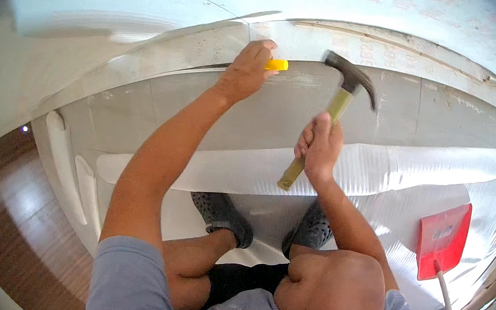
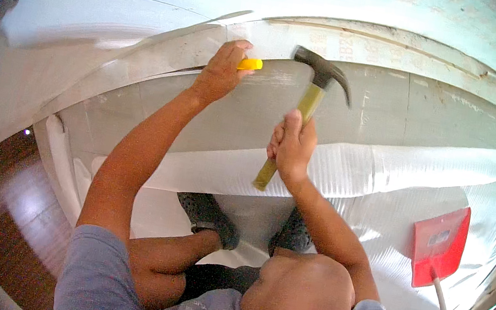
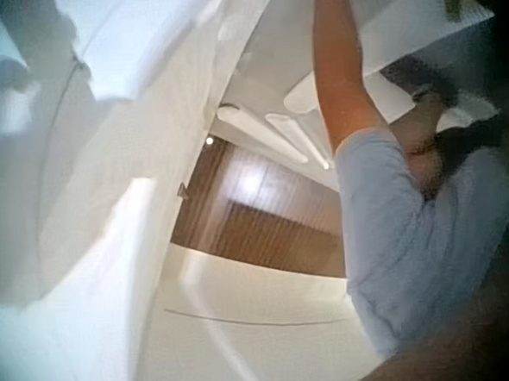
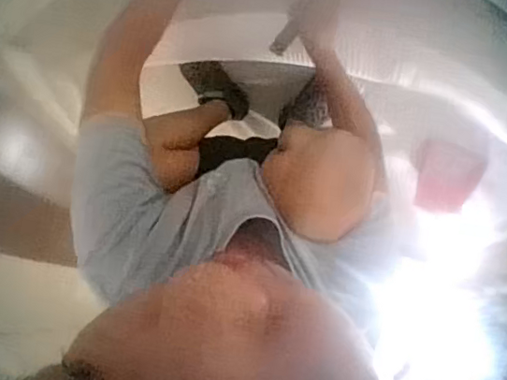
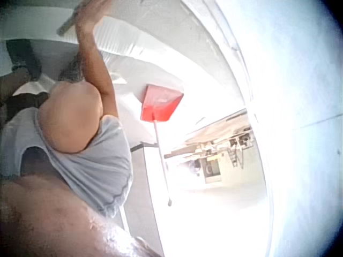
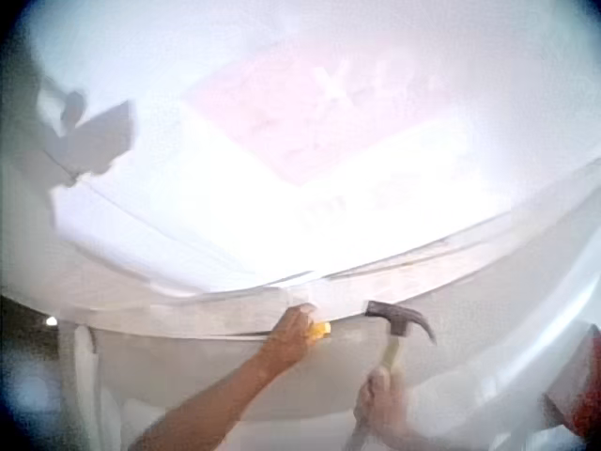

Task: The person uses a hammer and a yellow-handled scraper to tap along the seam where the wall meets the floor, moving along the perimeter while squatting.

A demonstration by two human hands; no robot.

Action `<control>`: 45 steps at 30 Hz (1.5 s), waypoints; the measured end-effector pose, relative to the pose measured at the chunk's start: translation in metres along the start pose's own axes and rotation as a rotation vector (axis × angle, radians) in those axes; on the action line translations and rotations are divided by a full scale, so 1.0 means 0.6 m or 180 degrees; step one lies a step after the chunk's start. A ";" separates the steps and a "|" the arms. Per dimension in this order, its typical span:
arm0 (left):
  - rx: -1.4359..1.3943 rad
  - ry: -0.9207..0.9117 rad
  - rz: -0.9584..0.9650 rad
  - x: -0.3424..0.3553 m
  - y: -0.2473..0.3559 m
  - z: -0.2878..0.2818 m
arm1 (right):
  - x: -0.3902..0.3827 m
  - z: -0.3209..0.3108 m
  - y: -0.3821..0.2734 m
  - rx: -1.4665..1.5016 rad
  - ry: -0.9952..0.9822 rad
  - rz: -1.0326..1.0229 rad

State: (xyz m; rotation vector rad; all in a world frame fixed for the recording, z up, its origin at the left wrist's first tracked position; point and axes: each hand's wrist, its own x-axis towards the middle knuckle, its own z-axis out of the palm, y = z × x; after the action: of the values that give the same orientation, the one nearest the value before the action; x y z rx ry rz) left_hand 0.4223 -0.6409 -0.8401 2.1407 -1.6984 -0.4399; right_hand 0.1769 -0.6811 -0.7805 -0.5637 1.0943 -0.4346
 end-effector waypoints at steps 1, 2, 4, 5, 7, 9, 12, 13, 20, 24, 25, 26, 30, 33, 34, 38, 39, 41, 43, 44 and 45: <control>-0.0039 -0.0030 -0.0093 0.000 0.002 0.002 | 0.013 -0.005 -0.006 -0.0301 -0.0283 0.0216; -0.0063 -0.0117 -0.0071 -0.007 0.001 -0.001 | 0.025 -0.010 -0.011 -0.0600 -0.0563 0.0435; -0.0097 -0.0282 -0.0031 -0.023 -0.001 -0.013 | 0.023 -0.022 -0.013 -0.0704 -0.0819 0.0542; -0.0124 -0.0283 -0.0042 -0.018 -0.001 -0.013 | 0.023 -0.019 -0.011 -0.0477 -0.0575 0.0291; -0.0168 -0.0281 -0.0072 -0.004 -0.003 -0.018 | 0.021 -0.009 -0.006 -0.0023 -0.0100 -0.0213; -0.0286 -0.0175 0.0031 -0.004 0.003 -0.013 | 0.021 -0.015 -0.007 -0.0396 -0.0300 0.0169; -0.0181 0.0004 0.0279 -0.019 -0.011 -0.008 | 0.020 -0.036 -0.027 -0.1047 -0.0773 0.0830; -0.0200 0.0030 0.0268 -0.020 -0.009 -0.005 | 0.017 -0.035 -0.022 -0.0853 -0.0549 0.0601; -0.0150 0.0146 0.0117 -0.024 -0.019 -0.004 | 0.026 -0.017 -0.010 -0.1146 -0.0825 0.0614; -0.0069 0.0159 0.0184 -0.020 -0.001 0.003 | 0.013 -0.014 0.007 -0.0178 0.0058 -0.0260; 0.0003 0.0209 0.0245 -0.022 -0.006 0.004 | 0.016 -0.012 -0.001 -0.0603 -0.0226 -0.0007; 0.0074 0.0259 0.0306 -0.024 -0.010 0.006 | 0.021 -0.012 -0.011 -0.1027 -0.0505 0.0249; -0.0187 0.0170 0.0079 -0.030 -0.018 -0.002 | 0.006 -0.007 -0.018 -0.0737 -0.0209 0.0221; -0.0306 0.0222 0.0097 -0.029 -0.004 -0.009 | 0.006 -0.011 -0.001 -0.0579 -0.0076 -0.0018; -0.0314 0.0203 0.0121 -0.031 -0.007 -0.011 | 0.016 -0.021 -0.008 -0.1319 -0.0689 0.0464; -0.0467 0.0208 0.0120 -0.039 -0.011 -0.013 | 0.009 -0.034 0.008 -0.0811 -0.0199 0.0126; -0.0473 0.0203 0.0076 -0.040 -0.011 -0.012 | 0.010 -0.032 0.013 -0.0785 -0.0234 0.0139; -0.0454 0.0231 0.0028 -0.031 -0.013 -0.016 | 0.015 -0.015 0.011 -0.0716 -0.0327 0.0109; -0.0417 0.0217 0.0095 -0.035 -0.024 -0.014 | 0.005 -0.005 0.008 -0.1266 -0.0537 0.0436; -0.0400 0.0205 0.0123 -0.037 -0.029 -0.012 | 0.003 -0.003 0.008 -0.1050 -0.0450 0.0472; -0.0430 0.0207 0.0050 -0.036 -0.032 -0.008 | 0.000 0.001 0.008 -0.0833 -0.0364 0.0508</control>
State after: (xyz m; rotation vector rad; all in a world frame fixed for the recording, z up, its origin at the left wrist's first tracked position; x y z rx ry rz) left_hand 0.4361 -0.6152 -0.8446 2.0225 -1.6020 -0.4618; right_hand 0.1778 -0.6770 -0.7833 -0.7164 1.0839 -0.1185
